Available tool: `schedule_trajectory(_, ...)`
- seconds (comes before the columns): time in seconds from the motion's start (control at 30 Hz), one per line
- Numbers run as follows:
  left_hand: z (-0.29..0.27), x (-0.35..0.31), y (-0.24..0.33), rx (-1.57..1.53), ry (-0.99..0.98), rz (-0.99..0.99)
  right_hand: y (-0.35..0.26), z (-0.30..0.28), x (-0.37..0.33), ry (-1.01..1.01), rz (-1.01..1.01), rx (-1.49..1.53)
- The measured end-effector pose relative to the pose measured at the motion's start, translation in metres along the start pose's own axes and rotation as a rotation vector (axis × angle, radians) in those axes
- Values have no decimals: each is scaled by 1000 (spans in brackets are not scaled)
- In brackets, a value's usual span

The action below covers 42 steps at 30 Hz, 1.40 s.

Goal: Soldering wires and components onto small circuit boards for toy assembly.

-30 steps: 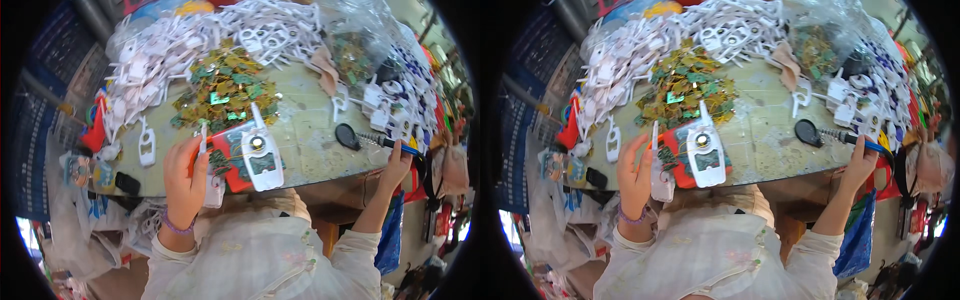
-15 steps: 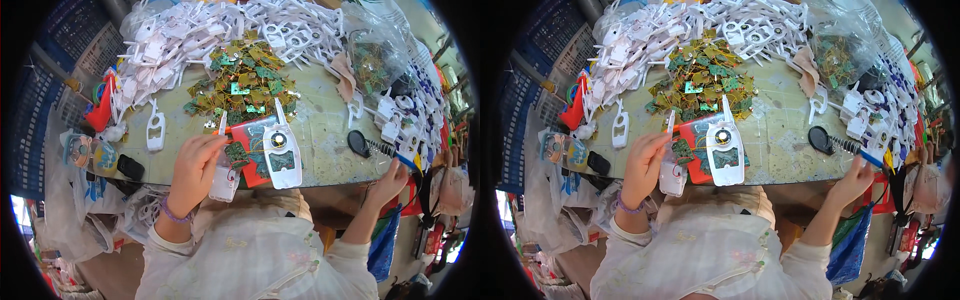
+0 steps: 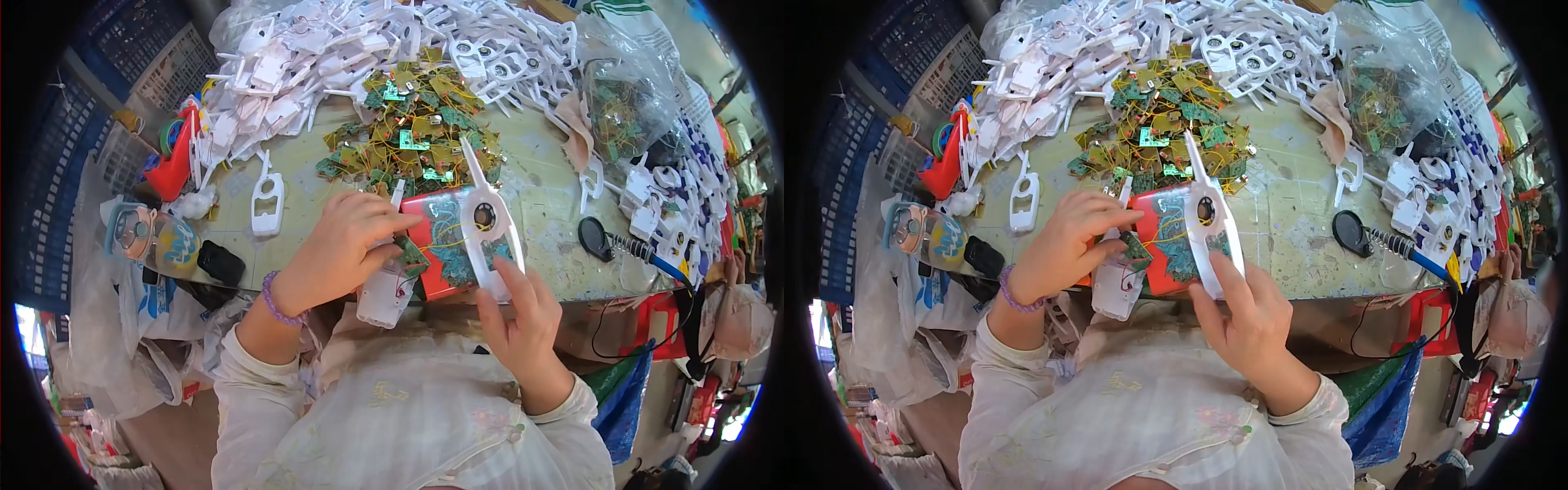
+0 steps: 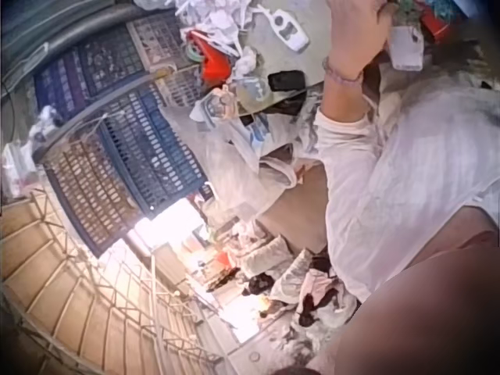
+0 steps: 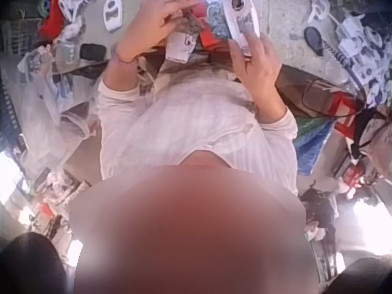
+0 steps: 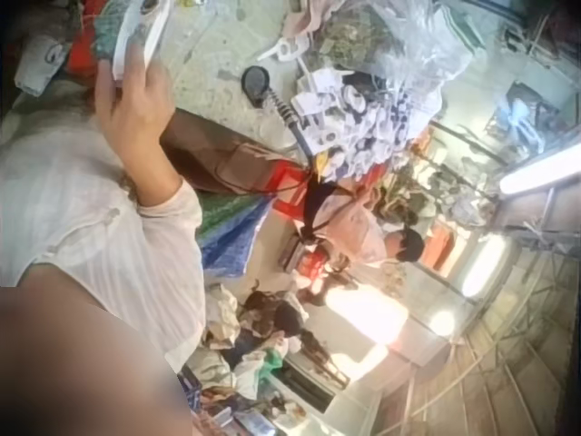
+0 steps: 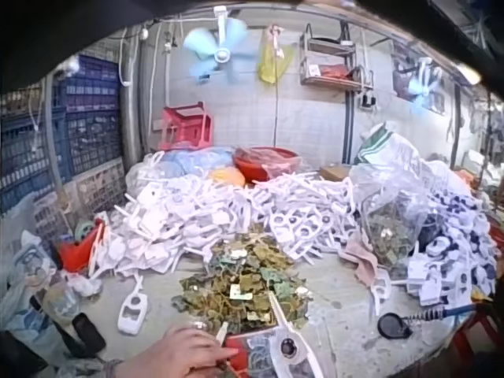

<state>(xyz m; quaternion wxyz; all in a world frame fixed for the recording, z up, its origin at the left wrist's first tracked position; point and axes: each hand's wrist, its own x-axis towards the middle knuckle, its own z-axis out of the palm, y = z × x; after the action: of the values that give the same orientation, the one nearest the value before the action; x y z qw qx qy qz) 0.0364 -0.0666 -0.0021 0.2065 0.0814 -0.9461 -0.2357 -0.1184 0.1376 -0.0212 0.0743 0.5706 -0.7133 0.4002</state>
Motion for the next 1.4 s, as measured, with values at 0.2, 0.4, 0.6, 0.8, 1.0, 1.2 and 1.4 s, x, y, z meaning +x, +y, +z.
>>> schedule_trajectory(0.2,-14,-13,-5,33,83,74,-9,15,18,181,-219,-68)
schedule_trajectory(0.4,2,-40,-3,330,235,313,-25,29,21,279,-443,-80)
schedule_trajectory(0.6,8,-48,-10,392,173,375,-22,40,10,260,-433,27)
schedule_trajectory(0.8,4,-52,-23,37,141,229,-39,58,8,77,-658,-65)
schedule_trajectory(1.0,17,-12,-49,-288,209,-353,-41,72,5,-136,-559,-84)
schedule_trajectory(1.2,16,5,-55,-919,-163,-601,-34,58,2,-216,-549,-38)
schedule_trajectory(1.4,21,-2,-43,-995,35,-570,-26,53,-4,-253,-543,23)
